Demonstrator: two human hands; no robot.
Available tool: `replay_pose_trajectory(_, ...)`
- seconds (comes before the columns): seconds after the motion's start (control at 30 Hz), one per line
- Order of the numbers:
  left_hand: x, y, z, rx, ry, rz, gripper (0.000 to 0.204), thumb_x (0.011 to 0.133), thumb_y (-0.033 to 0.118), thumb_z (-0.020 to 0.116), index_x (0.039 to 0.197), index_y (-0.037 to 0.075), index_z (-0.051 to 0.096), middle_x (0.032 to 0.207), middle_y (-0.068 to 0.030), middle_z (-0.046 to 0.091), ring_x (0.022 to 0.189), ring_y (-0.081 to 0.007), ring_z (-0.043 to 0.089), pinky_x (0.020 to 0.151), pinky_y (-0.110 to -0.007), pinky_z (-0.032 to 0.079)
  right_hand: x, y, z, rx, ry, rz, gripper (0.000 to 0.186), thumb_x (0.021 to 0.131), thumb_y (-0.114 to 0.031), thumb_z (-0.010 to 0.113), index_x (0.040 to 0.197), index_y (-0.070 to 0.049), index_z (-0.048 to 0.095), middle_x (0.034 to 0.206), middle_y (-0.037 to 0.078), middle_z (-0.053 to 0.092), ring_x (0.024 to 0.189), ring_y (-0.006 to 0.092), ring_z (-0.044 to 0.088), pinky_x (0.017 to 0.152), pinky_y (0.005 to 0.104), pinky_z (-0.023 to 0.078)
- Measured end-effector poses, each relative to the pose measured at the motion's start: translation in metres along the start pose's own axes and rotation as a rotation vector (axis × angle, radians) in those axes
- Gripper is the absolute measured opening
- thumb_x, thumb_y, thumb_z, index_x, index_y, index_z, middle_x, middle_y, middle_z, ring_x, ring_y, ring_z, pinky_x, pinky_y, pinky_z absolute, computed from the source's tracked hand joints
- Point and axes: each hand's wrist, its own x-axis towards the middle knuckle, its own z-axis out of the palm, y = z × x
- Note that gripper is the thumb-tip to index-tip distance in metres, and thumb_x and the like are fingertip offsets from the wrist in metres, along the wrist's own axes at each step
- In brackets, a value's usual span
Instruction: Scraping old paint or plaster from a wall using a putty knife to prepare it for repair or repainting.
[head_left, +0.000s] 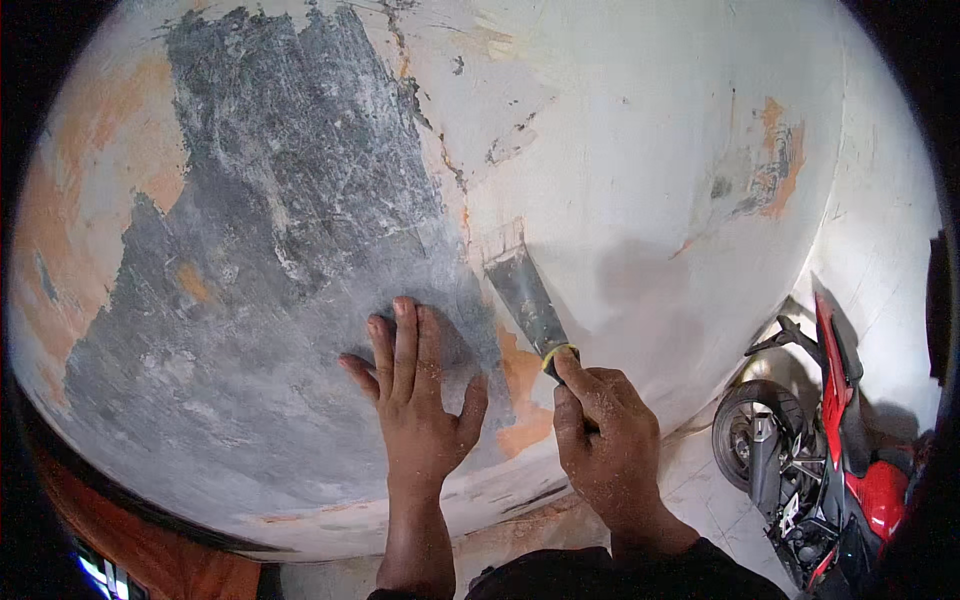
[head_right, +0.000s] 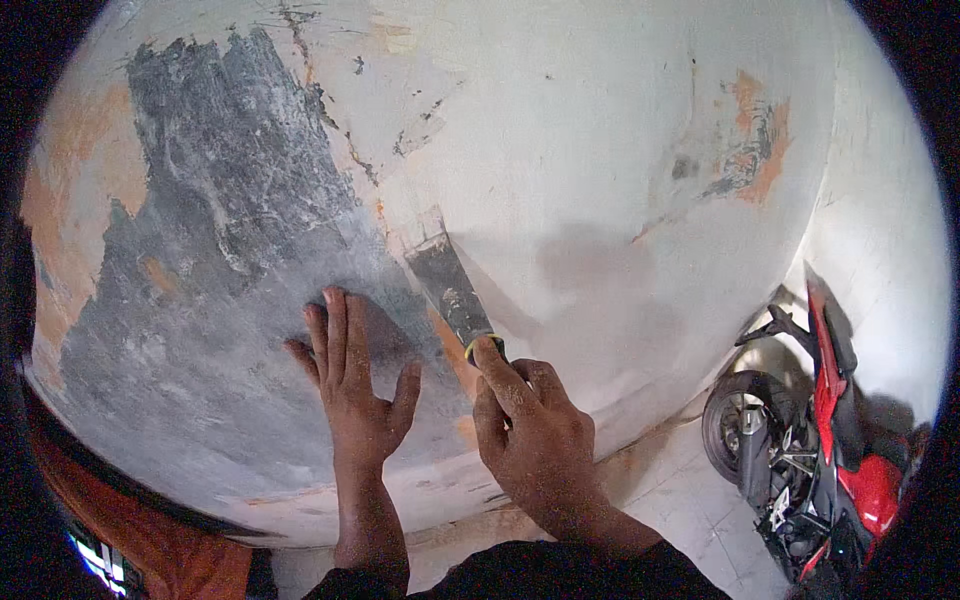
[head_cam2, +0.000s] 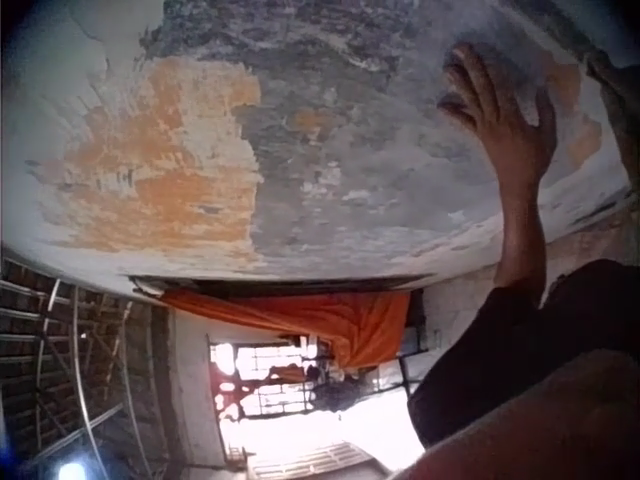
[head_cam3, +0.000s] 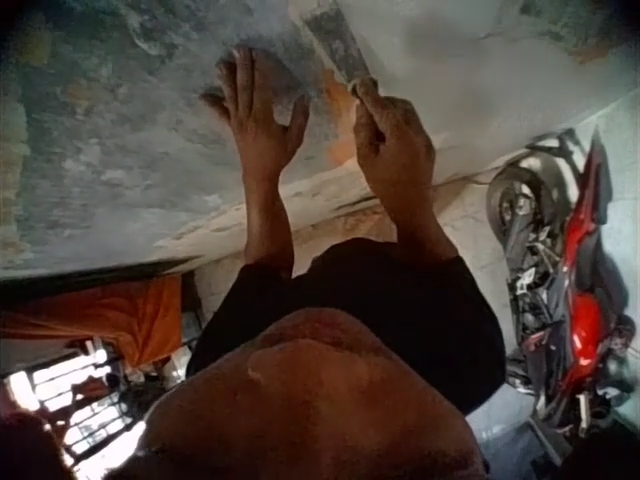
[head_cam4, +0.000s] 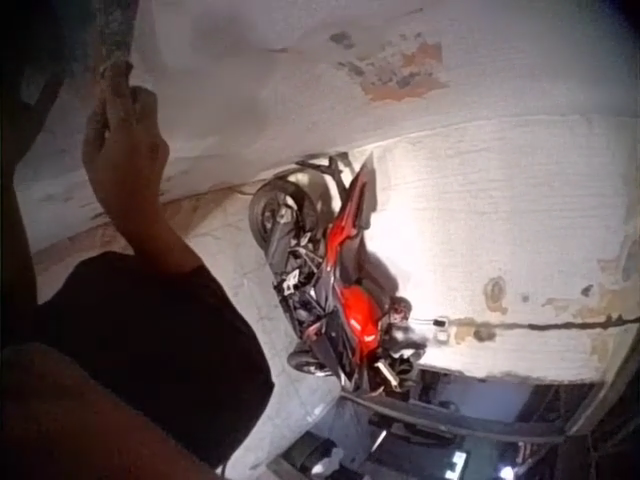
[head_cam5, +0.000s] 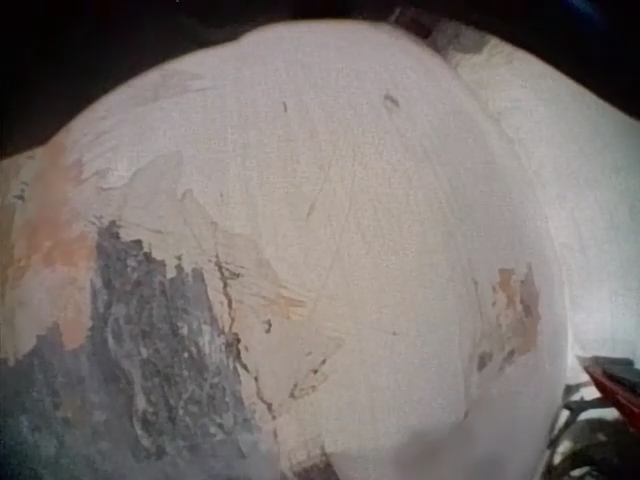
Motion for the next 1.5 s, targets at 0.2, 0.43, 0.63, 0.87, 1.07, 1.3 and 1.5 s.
replay_pose_trajectory(0.2, -0.001, 0.002, -0.005, -0.015, -0.009, -0.018, 0.075, 0.087, 0.035, 0.065, 0.151, 0.007, 0.034, 0.161, -0.0111, 0.022, 0.151, -0.0338, 0.008, 0.115, -0.062, -0.008, 0.039, -0.026, -0.009, 0.000, 0.088, -0.048, 0.040, 0.086, 0.003, 0.065, 0.125, -0.007, 0.064, 0.093, 0.017, 0.066, 0.077, 0.0246, 0.066, 0.063, 0.0349, 0.053)
replay_pose_trajectory(0.43, -0.001, 0.000, 0.001, -0.007, 0.012, 0.000, 0.075, 0.087, 0.035, 0.066, 0.151, 0.009, 0.035, 0.161, -0.0098, 0.024, 0.151, -0.0333, 0.010, 0.115, -0.062, -0.008, 0.017, -0.011, -0.001, -0.002, 0.001, 0.062, 0.042, 0.086, 0.003, 0.065, 0.127, -0.005, 0.062, 0.092, 0.016, 0.065, 0.077, 0.0253, 0.066, 0.062, 0.0345, 0.053)
replay_pose_trajectory(0.63, -0.004, -0.003, -0.002, -0.004, 0.001, -0.010, 0.076, 0.087, 0.034, 0.066, 0.151, 0.010, 0.034, 0.161, -0.0092, 0.024, 0.151, -0.0333, 0.011, 0.115, -0.061, -0.008, 0.037, -0.023, 0.003, 0.022, 0.155, -0.084, 0.038, 0.086, 0.003, 0.065, 0.124, -0.004, 0.064, 0.094, 0.017, 0.066, 0.077, 0.0251, 0.067, 0.063, 0.0341, 0.053)
replay_pose_trajectory(0.87, -0.003, -0.002, 0.000, -0.008, -0.018, -0.024, 0.075, 0.088, 0.034, 0.065, 0.151, 0.008, 0.035, 0.160, -0.0101, 0.025, 0.151, -0.0332, 0.011, 0.115, -0.061, -0.007, 0.016, -0.006, 0.016, 0.036, 0.112, 0.001, 0.038, 0.086, 0.004, 0.065, 0.124, -0.004, 0.064, 0.094, 0.016, 0.066, 0.077, 0.0247, 0.066, 0.064, 0.0334, 0.053)
replay_pose_trajectory(1.07, -0.005, -0.006, -0.002, 0.012, -0.010, -0.011, 0.076, 0.088, 0.034, 0.065, 0.151, 0.007, 0.033, 0.161, -0.0114, 0.024, 0.151, -0.0338, 0.010, 0.115, -0.061, -0.008, 0.031, -0.015, 0.012, 0.046, 0.137, -0.074, 0.040, 0.086, 0.004, 0.064, 0.125, -0.004, 0.062, 0.095, 0.017, 0.066, 0.081, 0.0280, 0.065, 0.070, 0.0358, 0.053)
replay_pose_trajectory(1.3, -0.001, 0.004, 0.001, -0.009, -0.031, -0.014, 0.075, 0.088, 0.035, 0.065, 0.151, 0.008, 0.034, 0.161, -0.0112, 0.023, 0.151, -0.0334, 0.009, 0.115, -0.061, -0.008, 0.019, -0.001, 0.010, -0.023, 0.128, -0.071, 0.049, 0.083, -0.008, 0.069, 0.131, -0.013, 0.059, 0.097, 0.015, 0.063, 0.078, 0.0276, 0.069, 0.059, 0.0369, 0.057)
replay_pose_trajectory(1.5, -0.006, -0.005, -0.001, 0.002, -0.003, -0.018, 0.077, 0.087, 0.035, 0.065, 0.151, 0.008, 0.033, 0.161, -0.0113, 0.023, 0.151, -0.0344, 0.009, 0.115, -0.061, -0.008, 0.023, -0.014, 0.012, 0.066, 0.158, -0.120, 0.041, 0.087, 0.003, 0.064, 0.127, -0.004, 0.061, 0.098, 0.018, 0.065, 0.081, 0.0265, 0.067, 0.067, 0.0336, 0.053)
